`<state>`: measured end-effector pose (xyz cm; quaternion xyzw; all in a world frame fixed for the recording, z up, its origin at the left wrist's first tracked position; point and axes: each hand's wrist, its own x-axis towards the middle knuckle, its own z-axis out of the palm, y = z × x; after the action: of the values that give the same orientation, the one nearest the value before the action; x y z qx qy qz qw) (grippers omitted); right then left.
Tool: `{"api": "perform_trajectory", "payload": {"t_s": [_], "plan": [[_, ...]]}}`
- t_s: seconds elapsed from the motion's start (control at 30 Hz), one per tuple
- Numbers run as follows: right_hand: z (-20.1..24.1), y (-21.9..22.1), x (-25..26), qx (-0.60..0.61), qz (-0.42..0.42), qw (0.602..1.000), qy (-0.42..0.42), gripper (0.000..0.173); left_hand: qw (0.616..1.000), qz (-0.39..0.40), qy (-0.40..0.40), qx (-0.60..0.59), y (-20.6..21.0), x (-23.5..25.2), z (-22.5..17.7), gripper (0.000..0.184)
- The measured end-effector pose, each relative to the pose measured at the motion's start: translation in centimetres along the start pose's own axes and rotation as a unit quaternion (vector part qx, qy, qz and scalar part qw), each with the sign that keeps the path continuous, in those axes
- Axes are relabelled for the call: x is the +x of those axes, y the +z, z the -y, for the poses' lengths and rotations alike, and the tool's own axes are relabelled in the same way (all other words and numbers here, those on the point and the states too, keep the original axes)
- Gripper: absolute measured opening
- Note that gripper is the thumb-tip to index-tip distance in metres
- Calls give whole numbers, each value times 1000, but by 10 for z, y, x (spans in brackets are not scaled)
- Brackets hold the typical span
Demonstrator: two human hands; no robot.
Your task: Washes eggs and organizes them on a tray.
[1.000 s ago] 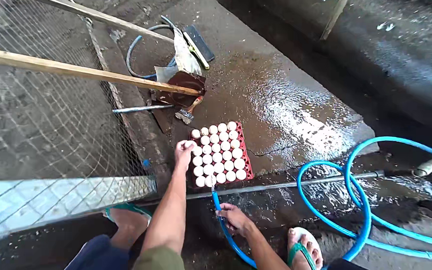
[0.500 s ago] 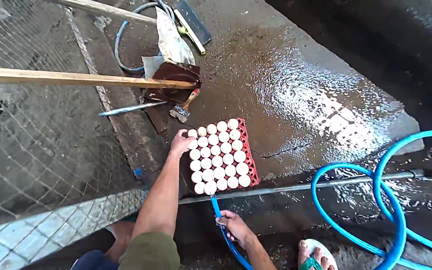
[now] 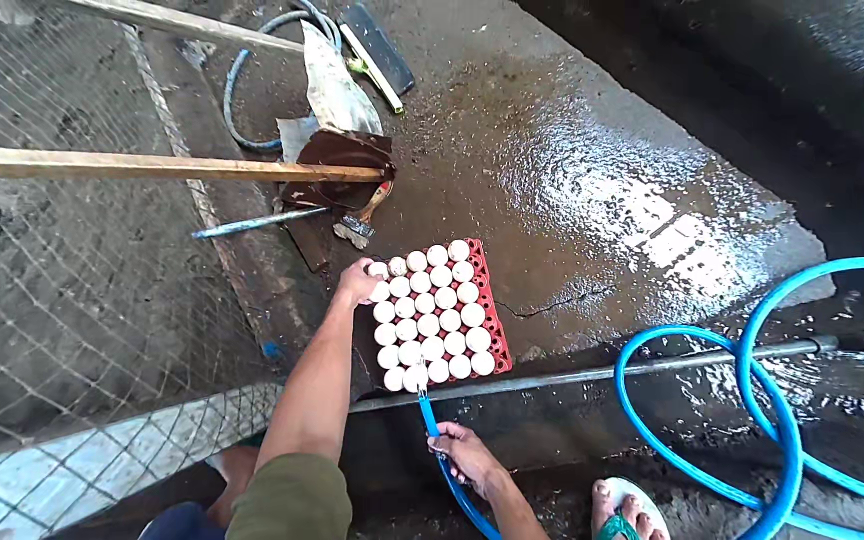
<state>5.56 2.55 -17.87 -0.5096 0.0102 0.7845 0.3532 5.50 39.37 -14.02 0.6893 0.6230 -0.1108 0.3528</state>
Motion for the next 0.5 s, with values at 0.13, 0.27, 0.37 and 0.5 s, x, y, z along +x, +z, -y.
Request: {"api": "perform_trajectory", "payload": {"t_s": [0.13,0.27,0.37,0.5], "plan": [[0,1,-2,1,-3,1000,1,29,999,1,-16,-34,-4,-8,0,51],[0,2,-2,-3,-5,1000,2,30,994,2,-32,-108,-8,-15,5,50],[0,2,-3,-4,-6,1000,-1,30,989,-8,-36,-140,-8,-19,6,50],[-2,2,-4,-2,-7,1000,-8,31,984,-22,-37,-172,-5,-16,14,54]]}}
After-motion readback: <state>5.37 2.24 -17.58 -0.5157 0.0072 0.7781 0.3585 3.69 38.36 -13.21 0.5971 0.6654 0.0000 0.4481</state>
